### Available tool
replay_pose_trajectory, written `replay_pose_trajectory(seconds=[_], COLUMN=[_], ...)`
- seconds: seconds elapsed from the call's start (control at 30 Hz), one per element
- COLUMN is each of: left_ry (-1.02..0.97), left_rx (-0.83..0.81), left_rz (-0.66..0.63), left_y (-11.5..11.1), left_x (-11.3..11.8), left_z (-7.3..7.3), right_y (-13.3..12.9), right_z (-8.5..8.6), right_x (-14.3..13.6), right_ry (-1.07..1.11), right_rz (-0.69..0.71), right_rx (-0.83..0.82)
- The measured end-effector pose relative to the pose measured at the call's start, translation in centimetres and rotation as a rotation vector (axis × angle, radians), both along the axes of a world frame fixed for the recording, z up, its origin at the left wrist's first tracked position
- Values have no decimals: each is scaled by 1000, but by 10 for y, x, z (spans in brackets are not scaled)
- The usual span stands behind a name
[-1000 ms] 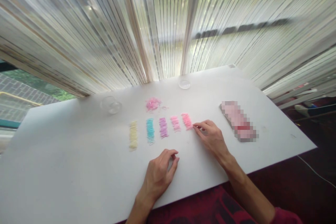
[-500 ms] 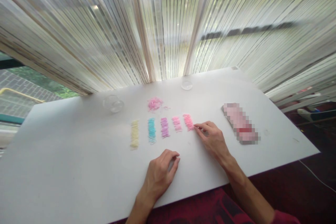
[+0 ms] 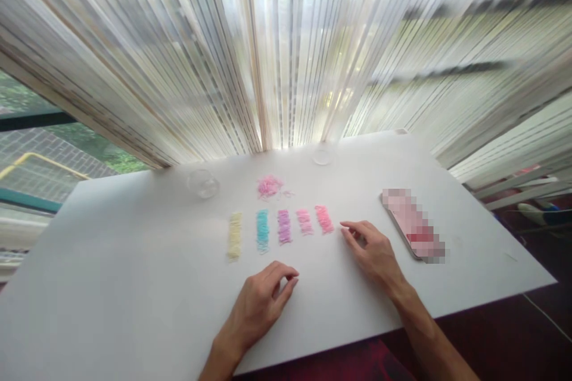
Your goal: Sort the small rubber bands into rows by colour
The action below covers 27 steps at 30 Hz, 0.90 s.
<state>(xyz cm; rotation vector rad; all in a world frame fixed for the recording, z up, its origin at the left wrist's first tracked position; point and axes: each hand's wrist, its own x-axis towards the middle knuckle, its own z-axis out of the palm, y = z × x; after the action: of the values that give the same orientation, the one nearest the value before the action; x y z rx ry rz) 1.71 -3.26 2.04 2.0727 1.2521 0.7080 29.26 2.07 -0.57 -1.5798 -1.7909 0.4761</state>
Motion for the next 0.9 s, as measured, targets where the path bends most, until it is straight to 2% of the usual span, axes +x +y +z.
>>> replay_pose_trajectory(seconds=[0.1, 0.17, 0.23, 0.33, 0.43, 0.5, 0.6, 0.73, 0.9], left_ry=[65, 174, 423, 540, 645, 673, 658, 627, 556], left_rx=[80, 122, 63, 33, -60, -106, -161, -240, -258], left_rz=[23, 104, 215, 312, 364, 330, 212, 90, 69], left_y=[29, 59, 94, 143, 175, 186, 194, 201, 209], left_x=[-20, -30, -36, -35, -32, -34, -43, -53, -47], left_z=[11, 19, 25, 28, 27, 28, 33, 35, 25], right_y=[14, 27, 43, 67, 87, 97, 112, 139, 167], right_z=[6, 10, 14, 17, 20, 23, 28, 29, 24], right_x=[2, 1, 1, 1, 4, 2, -14, -57, -112], right_ry=[9, 18, 30, 28, 9, -14, -54, -129, -204], right_rz=[58, 82, 99, 116, 134, 172, 285, 447, 517], right_rx=[-15, -14, -24, -57, -74, -103, -167, -258, -279])
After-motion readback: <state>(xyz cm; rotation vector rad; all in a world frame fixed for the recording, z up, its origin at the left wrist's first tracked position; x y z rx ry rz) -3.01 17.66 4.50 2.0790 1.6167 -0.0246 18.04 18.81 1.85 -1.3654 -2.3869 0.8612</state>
